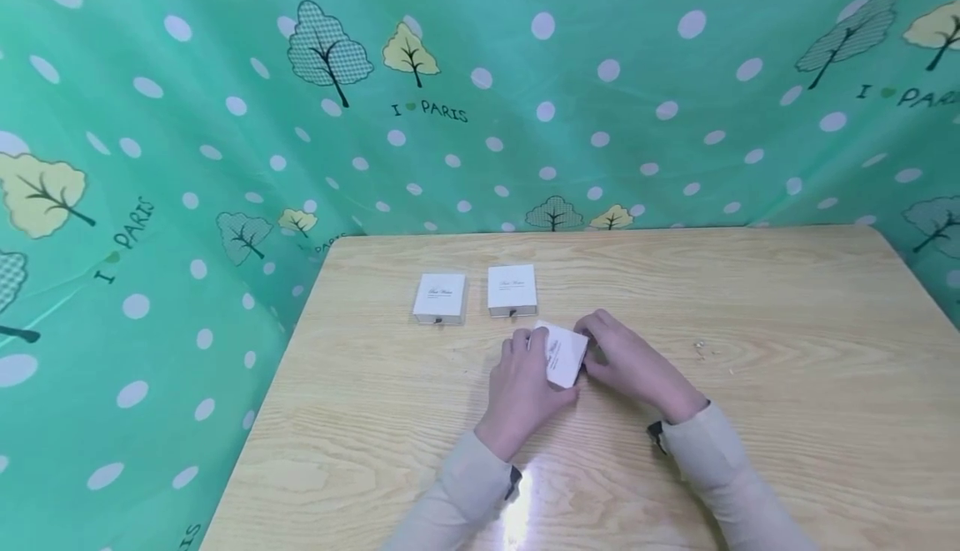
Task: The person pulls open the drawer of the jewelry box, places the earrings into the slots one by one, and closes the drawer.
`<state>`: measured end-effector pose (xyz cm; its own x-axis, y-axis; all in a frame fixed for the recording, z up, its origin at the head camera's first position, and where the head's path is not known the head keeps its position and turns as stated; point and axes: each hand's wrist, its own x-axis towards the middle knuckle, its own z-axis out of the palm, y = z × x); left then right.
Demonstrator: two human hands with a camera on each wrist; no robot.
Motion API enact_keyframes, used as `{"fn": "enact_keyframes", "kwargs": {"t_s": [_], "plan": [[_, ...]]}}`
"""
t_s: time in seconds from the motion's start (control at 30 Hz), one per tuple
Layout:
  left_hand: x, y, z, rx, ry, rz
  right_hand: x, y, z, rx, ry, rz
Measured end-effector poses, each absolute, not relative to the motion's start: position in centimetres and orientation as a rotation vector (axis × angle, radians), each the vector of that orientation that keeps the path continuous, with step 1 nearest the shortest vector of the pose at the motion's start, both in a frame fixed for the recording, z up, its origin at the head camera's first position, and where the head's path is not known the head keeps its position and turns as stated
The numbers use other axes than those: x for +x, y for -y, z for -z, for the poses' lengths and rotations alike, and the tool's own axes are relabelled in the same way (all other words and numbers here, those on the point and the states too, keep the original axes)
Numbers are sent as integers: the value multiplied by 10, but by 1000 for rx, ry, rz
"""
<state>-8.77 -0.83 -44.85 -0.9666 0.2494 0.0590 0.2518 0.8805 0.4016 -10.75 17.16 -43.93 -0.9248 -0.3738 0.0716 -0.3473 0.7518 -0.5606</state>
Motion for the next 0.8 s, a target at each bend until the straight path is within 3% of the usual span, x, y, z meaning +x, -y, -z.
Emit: {"fn": "enact_keyframes", "kwargs": {"t_s": [0.8], "plan": [[-100, 7, 444, -638, 2946, 851, -102, -195, 432, -532, -2805, 1156]]}}
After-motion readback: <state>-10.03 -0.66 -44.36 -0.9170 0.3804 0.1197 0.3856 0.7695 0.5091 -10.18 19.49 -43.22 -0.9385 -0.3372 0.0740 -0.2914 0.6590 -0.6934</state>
